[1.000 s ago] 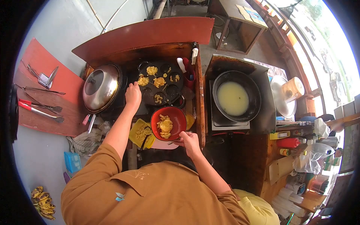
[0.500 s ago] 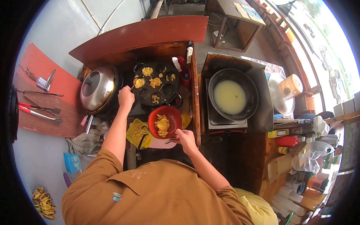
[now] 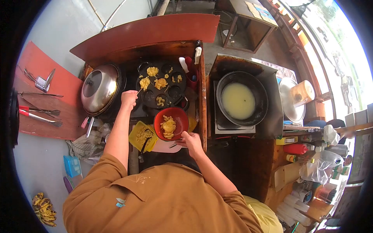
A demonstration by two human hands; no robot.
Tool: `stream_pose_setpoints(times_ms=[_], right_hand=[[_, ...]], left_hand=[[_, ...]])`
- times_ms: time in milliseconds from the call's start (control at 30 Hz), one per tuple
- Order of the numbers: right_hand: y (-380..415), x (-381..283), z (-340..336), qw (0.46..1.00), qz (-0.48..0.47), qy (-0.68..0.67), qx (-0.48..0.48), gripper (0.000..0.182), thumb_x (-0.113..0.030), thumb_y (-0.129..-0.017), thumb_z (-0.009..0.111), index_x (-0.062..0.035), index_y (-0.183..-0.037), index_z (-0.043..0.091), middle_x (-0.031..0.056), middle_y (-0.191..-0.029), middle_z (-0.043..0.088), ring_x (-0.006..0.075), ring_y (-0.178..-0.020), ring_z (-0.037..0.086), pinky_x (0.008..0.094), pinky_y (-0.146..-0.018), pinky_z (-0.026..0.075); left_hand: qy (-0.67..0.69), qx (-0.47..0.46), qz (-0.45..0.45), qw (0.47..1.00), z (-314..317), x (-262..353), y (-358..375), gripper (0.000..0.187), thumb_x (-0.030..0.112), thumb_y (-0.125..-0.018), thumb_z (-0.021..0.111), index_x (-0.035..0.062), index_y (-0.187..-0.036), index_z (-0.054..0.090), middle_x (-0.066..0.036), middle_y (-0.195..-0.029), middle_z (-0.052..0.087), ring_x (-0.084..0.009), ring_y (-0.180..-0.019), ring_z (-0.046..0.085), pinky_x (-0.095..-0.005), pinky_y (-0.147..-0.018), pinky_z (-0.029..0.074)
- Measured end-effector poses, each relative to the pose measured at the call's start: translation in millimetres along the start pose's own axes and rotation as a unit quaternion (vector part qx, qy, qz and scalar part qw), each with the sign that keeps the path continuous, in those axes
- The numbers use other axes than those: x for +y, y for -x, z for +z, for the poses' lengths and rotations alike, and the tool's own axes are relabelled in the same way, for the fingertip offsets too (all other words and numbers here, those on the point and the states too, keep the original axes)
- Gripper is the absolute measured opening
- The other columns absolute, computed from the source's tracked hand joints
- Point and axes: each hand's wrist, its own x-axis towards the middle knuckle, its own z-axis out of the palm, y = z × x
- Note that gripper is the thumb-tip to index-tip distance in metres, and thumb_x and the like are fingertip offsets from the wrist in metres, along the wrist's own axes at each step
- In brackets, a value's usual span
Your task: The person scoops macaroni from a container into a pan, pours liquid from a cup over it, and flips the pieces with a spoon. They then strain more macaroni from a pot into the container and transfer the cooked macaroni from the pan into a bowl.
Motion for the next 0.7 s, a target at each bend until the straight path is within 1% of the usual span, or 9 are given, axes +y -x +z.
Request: stream_pose_setpoints(times_ms=[67,167,300,367,400,433,533,567,700], right_hand=[[-0.6,-1.1,0.2,1.0,0.0,0.001,-0.001,0.022,-0.013,-0.09,0.061,0.0068,-0.082,0.055,0.0162,-0.087,0.064,0.0293,-0.078,0.072,0.0373,-0.078,0.064],[-2.9,-0.1,-1.6,1.0,0.004,0.002,0.004,0.021,-0.012,-0.089,0.06,0.0071,-0.082,0.056,0.0163,-0.087,0.065,0.0288,-0.078,0.072,0.0371,-0.078,0.064],[-5.0,0.5,-3.0,1.0,0.003,0.017,0.007,0.02,-0.012,-0.089,0.06,0.0044,-0.08,0.055,0.0178,-0.089,0.067,0.0306,-0.08,0.073,0.0394,-0.078,0.064],[-5.4,0.3,-2.5,1.0,-0.001,0.029,0.009,0.019,-0.012,-0.089,0.059,0.0023,-0.078,0.055,0.0199,-0.092,0.068,0.0328,-0.082,0.073,0.0419,-0.078,0.064],[-2.9,-2.3,0.0,0.999,-0.002,0.031,0.006,0.018,-0.012,-0.089,0.059,0.0024,-0.079,0.055,0.0191,-0.091,0.068,0.0326,-0.082,0.073,0.0422,-0.079,0.064],[-1.1,-4.2,2.0,0.999,-0.002,0.034,0.003,0.018,-0.012,-0.089,0.06,0.0025,-0.079,0.056,0.0183,-0.09,0.068,0.0323,-0.082,0.073,0.0424,-0.079,0.064],[0.7,-4.9,3.2,1.0,-0.007,0.011,-0.002,0.02,-0.01,-0.089,0.062,0.0051,-0.077,0.057,0.0143,-0.083,0.065,0.0273,-0.073,0.072,0.0376,-0.075,0.065],[2.1,-6.2,5.1,1.0,-0.005,0.013,-0.004,0.02,-0.01,-0.089,0.062,0.0051,-0.077,0.057,0.0143,-0.083,0.065,0.0273,-0.073,0.072,0.0376,-0.075,0.065],[4.9,-7.0,6.3,1.0,0.004,0.016,-0.001,0.02,-0.01,-0.089,0.062,0.0039,-0.075,0.056,0.0147,-0.083,0.065,0.0272,-0.073,0.072,0.0381,-0.075,0.065]], left_hand=[[0.088,-0.032,-0.049,0.994,0.8,2.4,-1.7,0.024,-0.002,-0.087,0.053,-0.0029,-0.103,0.07,-0.007,-0.072,0.058,-0.0129,-0.048,0.045,-0.0278,-0.038,0.029],[0.159,-0.034,-0.079,0.983,3.3,2.6,3.6,0.025,-0.004,-0.088,0.049,-0.0037,-0.106,0.067,-0.008,-0.075,0.055,-0.0111,-0.047,0.037,-0.027,-0.038,0.026],[0.153,-0.007,-0.05,0.987,7.8,2.1,11.4,0.023,-0.003,-0.09,0.048,-0.0024,-0.102,0.068,-0.007,-0.075,0.059,-0.0121,-0.05,0.046,-0.0276,-0.038,0.03],[0.071,0.049,0.051,0.995,11.6,3.4,17.6,0.02,-0.001,-0.09,0.05,-0.0012,-0.101,0.067,-0.009,-0.079,0.066,-0.017,-0.057,0.059,-0.0331,-0.044,0.042],[-0.049,0.141,0.175,0.973,17.8,-5.8,10.6,0.015,0.001,-0.091,0.054,-0.0003,-0.098,0.066,-0.014,-0.082,0.072,-0.0293,-0.069,0.069,-0.0416,-0.06,0.052],[-0.048,0.143,0.175,0.973,19.0,-16.9,5.1,0.015,0.001,-0.091,0.054,-0.0003,-0.098,0.066,-0.014,-0.082,0.072,-0.0293,-0.069,0.069,-0.0416,-0.06,0.052],[-0.23,0.221,0.354,0.879,23.7,-4.4,45.7,0.02,0.0,-0.089,0.056,0.0015,-0.109,0.062,-0.021,-0.096,0.066,-0.0455,-0.09,0.063,-0.0523,-0.081,0.051],[-0.276,0.189,0.349,0.875,23.6,-7.1,51.3,0.026,-0.003,-0.086,0.055,0.0022,-0.112,0.058,-0.02,-0.104,0.06,-0.0425,-0.099,0.06,-0.0512,-0.083,0.051],[-0.358,0.148,0.367,0.845,20.0,-13.6,67.2,0.032,-0.006,-0.086,0.053,0.0039,-0.117,0.055,-0.017,-0.107,0.054,-0.0392,-0.107,0.055,-0.0487,-0.085,0.053]])
